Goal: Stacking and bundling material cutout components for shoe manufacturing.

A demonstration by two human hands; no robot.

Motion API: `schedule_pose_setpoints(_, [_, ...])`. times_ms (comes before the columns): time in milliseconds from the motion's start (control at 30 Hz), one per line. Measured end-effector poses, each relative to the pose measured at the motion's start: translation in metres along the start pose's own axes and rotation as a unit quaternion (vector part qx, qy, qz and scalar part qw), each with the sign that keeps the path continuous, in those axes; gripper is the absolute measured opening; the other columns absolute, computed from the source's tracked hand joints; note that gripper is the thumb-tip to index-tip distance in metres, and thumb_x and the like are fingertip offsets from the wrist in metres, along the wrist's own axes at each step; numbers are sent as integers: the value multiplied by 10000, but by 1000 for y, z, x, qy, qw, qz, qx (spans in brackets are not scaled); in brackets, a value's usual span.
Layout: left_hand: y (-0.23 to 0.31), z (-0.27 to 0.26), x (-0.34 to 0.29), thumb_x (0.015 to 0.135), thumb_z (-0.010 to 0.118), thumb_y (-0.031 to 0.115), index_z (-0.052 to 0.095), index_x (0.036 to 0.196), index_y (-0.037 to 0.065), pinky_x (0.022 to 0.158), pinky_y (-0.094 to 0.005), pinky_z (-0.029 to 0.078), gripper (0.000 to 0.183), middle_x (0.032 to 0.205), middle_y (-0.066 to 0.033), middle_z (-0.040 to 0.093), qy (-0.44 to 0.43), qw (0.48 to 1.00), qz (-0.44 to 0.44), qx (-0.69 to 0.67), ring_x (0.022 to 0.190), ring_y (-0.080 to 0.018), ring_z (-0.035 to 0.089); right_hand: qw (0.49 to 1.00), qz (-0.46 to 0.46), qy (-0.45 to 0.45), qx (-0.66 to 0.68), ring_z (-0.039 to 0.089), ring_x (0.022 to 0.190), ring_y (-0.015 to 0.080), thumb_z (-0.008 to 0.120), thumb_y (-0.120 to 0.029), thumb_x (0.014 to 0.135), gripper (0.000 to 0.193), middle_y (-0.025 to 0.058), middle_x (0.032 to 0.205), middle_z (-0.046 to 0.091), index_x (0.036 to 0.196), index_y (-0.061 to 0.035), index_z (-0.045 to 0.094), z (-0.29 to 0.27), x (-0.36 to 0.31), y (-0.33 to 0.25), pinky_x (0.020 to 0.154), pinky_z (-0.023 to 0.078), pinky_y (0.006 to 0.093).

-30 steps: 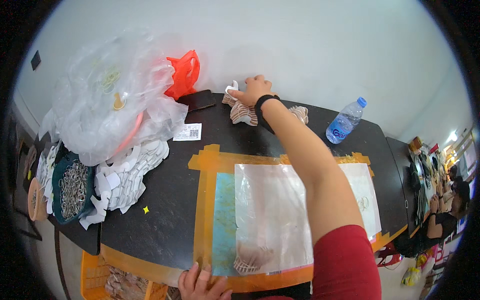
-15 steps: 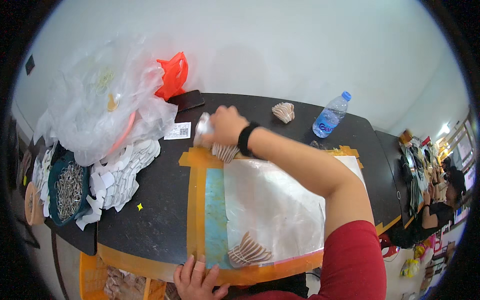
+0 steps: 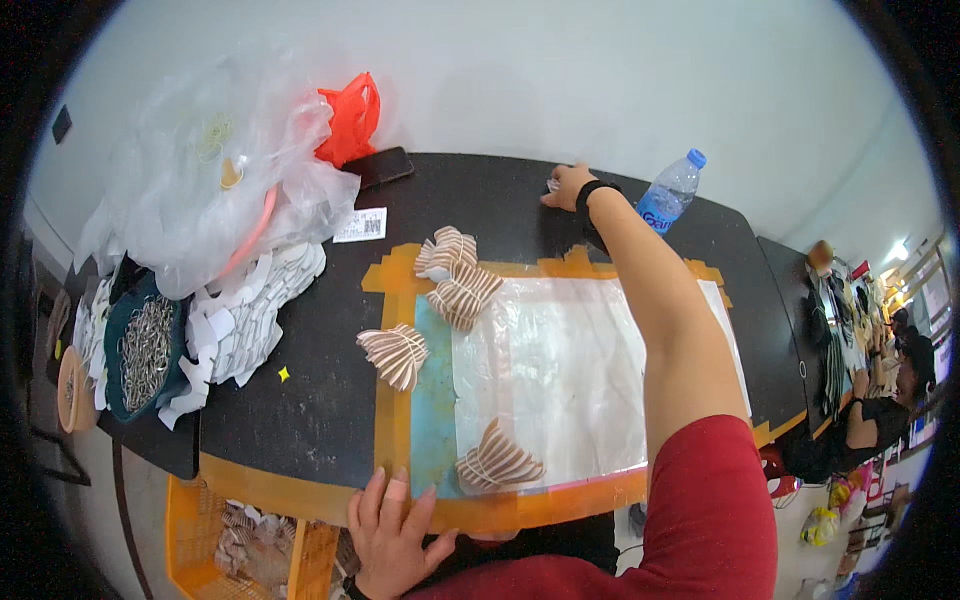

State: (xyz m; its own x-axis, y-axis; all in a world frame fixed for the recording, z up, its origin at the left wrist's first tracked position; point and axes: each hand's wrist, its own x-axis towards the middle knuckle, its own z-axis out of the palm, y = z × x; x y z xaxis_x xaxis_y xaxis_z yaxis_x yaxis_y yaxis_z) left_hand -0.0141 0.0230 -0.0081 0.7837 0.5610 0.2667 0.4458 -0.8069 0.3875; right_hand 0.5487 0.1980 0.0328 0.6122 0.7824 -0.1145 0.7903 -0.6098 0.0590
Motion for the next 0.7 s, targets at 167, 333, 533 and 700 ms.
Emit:
schedule_pose_setpoints(167, [1,-1,-1,763,739,421,608,1251,118,1027,-559,306,589,1436,-205,443,-23,1000,-11,10,1345,-424,373,989,-146,27,-2,573,1172,417,716,-287,790,531,222,1292,532,1282,-147,575,-17,-78,-55,999,490,456])
schedule_pose_setpoints(333, [4,-7,9,774,770,256,445,1406,43,1099,-577,294,741,1487,-248,385,47,995,-9,-82,1364,-475,349,947,-299,58,107,609,1096,386,697,-317,831,473,196,1200,592,1246,-120,587,-53,-189,-62,950,499,433])
schedule_pose_setpoints(533, [38,-6,44,812,758,225,340,1473,-14,1122,-510,319,818,1478,-274,391,64,990,27,-122,1358,-452,379,920,-347,-76,164,628,1072,359,726,-224,836,482,174,1279,548,1263,-70,566,-19,-307,-74,940,506,417])
schedule_pose_setpoints(700, [52,14,80,834,750,191,334,1481,0,1080,-471,384,793,1404,-265,478,46,988,27,-144,1286,-427,472,932,-332,-34,140,592,1148,378,747,-209,803,584,181,1381,484,1328,-77,529,5,-334,-76,978,490,434])
